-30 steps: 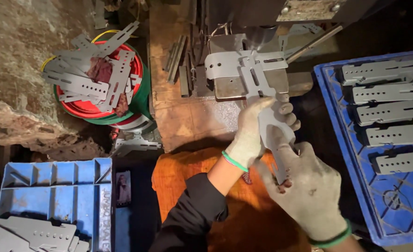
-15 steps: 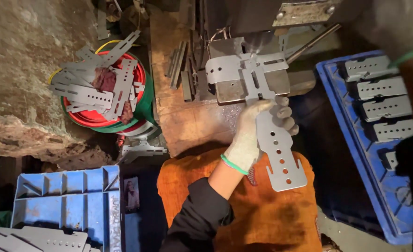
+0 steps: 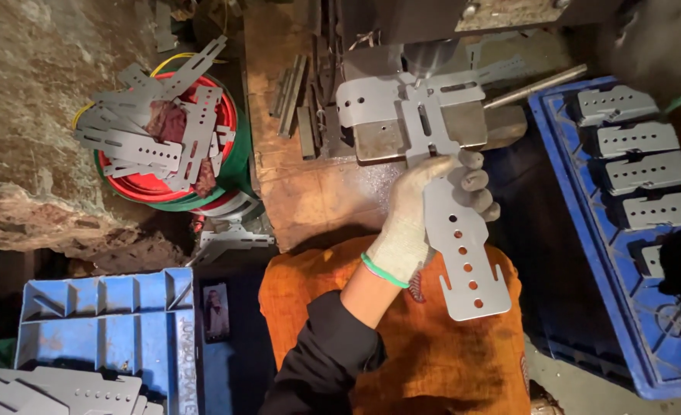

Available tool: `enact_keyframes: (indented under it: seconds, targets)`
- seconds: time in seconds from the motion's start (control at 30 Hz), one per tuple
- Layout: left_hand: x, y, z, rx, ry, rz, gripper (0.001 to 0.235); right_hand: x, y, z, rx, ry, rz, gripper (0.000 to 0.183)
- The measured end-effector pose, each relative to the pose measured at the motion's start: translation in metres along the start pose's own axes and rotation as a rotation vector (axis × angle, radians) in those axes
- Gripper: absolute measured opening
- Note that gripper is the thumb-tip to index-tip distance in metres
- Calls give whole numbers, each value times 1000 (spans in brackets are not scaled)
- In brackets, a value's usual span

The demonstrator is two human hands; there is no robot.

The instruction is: The recorder is using a bending machine to shape metal plates and then sorting the finished parts into crates.

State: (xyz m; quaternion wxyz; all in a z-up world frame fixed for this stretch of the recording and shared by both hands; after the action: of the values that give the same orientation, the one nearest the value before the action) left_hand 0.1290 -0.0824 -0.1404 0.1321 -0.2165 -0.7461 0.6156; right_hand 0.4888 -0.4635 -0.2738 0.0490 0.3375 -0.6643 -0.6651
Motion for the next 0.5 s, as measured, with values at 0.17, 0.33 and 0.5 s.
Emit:
enact_keyframes:
  seconds: [0.17,0.33,0.5]
  targets:
    - [1,-9,-1,24,40,59,25,-5,92,70,59,-215,375,43]
    - [3,-12,3,38,20,99,28,-25,196,202,80,-298,546,56]
    - [8,-22,-1,54,26,100,27,36,119,93,52,-213,390,55]
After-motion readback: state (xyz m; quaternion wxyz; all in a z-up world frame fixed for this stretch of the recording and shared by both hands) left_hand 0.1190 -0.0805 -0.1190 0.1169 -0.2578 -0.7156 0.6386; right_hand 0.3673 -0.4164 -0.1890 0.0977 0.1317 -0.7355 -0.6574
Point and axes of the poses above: each hand's wrist, its own x-axis away from the middle knuckle, its own y-axis out of the back of the hand, z = x × y, the point moved 9 cm from there along -x, towards the middle knuckle, and after that the axes turned 6 degrees about -x, right-handed, at the moved point
